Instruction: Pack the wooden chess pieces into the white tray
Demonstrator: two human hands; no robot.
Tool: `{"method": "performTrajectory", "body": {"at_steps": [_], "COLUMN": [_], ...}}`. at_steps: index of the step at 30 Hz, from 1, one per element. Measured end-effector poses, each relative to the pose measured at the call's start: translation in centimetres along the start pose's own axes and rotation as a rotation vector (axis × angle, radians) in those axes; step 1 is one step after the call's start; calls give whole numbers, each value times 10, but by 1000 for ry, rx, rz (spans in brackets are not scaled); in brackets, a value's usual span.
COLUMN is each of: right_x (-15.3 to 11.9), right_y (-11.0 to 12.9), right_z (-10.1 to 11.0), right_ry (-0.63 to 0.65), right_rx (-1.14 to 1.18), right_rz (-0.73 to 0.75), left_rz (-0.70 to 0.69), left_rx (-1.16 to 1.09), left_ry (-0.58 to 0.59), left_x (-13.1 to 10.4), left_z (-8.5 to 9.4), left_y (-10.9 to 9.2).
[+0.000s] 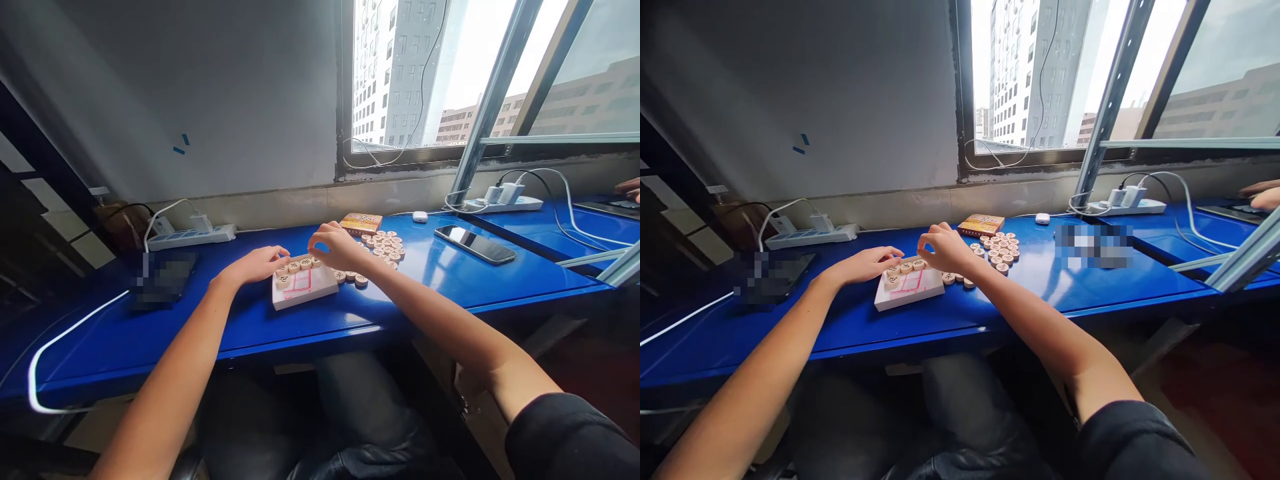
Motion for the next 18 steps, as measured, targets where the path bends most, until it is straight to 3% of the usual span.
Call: {"method": "performTrajectory", "body": {"at_steps": [4, 6, 12, 18], "right_x": [2, 4, -8, -13], "right_y": [-4, -19, -84, -90], "right_z": [-5, -6, -8, -15], "right_ry": [27, 47, 223, 319], "right_rx": [-44, -81, -97, -51], "right_rz": [17, -41, -300, -302], "left_rz": [-35, -43, -24, -11], "left_rx": [-26, -36, -66, -94], "left_ry": [145, 179, 165, 133], "left_x": [-6, -8, -10, -7], "left_z": [-10, -11, -7, -3], "left_y": [-1, 0, 3, 1]}}
Point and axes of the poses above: each hand's wrist, its own x-axis towards the middle knuckle, its own z-axis out of the back of the hand, y = z × x, the point moved 10 cm from there along x, towards the middle knuckle, and after that the axes turned 2 degrees about z, right-handed, at the moved point
